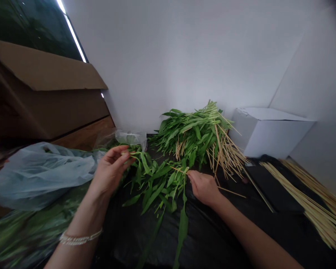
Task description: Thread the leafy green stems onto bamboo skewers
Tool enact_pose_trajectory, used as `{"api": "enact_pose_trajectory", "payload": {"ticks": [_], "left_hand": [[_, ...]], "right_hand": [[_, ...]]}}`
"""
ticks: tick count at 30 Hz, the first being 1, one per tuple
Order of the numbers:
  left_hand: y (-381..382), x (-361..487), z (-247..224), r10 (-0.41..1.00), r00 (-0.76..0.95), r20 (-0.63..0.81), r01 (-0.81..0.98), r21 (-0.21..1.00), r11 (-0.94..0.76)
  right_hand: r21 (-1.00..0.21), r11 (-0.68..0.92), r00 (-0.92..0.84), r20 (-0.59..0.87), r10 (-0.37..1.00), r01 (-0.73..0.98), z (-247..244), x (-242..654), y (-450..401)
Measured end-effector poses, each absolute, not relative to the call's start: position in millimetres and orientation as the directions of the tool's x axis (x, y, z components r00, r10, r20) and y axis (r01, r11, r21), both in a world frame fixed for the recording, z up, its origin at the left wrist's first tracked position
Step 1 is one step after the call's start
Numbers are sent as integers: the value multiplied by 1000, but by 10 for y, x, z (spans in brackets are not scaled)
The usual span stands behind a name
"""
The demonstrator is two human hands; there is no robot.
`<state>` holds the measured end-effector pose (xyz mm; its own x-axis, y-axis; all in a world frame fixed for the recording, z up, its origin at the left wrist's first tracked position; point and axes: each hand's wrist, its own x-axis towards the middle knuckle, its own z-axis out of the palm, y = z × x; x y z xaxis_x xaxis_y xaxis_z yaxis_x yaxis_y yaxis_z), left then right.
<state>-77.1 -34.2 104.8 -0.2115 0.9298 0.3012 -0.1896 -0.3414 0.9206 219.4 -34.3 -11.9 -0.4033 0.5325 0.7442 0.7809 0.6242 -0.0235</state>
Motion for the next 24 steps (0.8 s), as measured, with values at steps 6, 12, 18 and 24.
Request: {"api": "enact_pose_trajectory", "payload": {"ticks": [6, 12, 18, 24], "left_hand": [[17, -262, 543, 966, -112, 235, -141, 958, -250], [55, -64, 176, 997, -51, 61, -218, 973, -71], [-56, -88, 159, 996, 86, -23, -287, 957, 47], [-95, -54, 184, 990, 140, -1, -281, 959, 41]], "right_hand": [[-65, 629, -382, 744, 548, 775, -115, 2203, -336], [-78, 635, -386, 734, 558, 769, -96, 2193, -353], [-63, 627, -396, 725, 563, 776, -97, 2162, -374], [-30, 615, -416, 711, 567, 788, -124, 2166, -369]]}}
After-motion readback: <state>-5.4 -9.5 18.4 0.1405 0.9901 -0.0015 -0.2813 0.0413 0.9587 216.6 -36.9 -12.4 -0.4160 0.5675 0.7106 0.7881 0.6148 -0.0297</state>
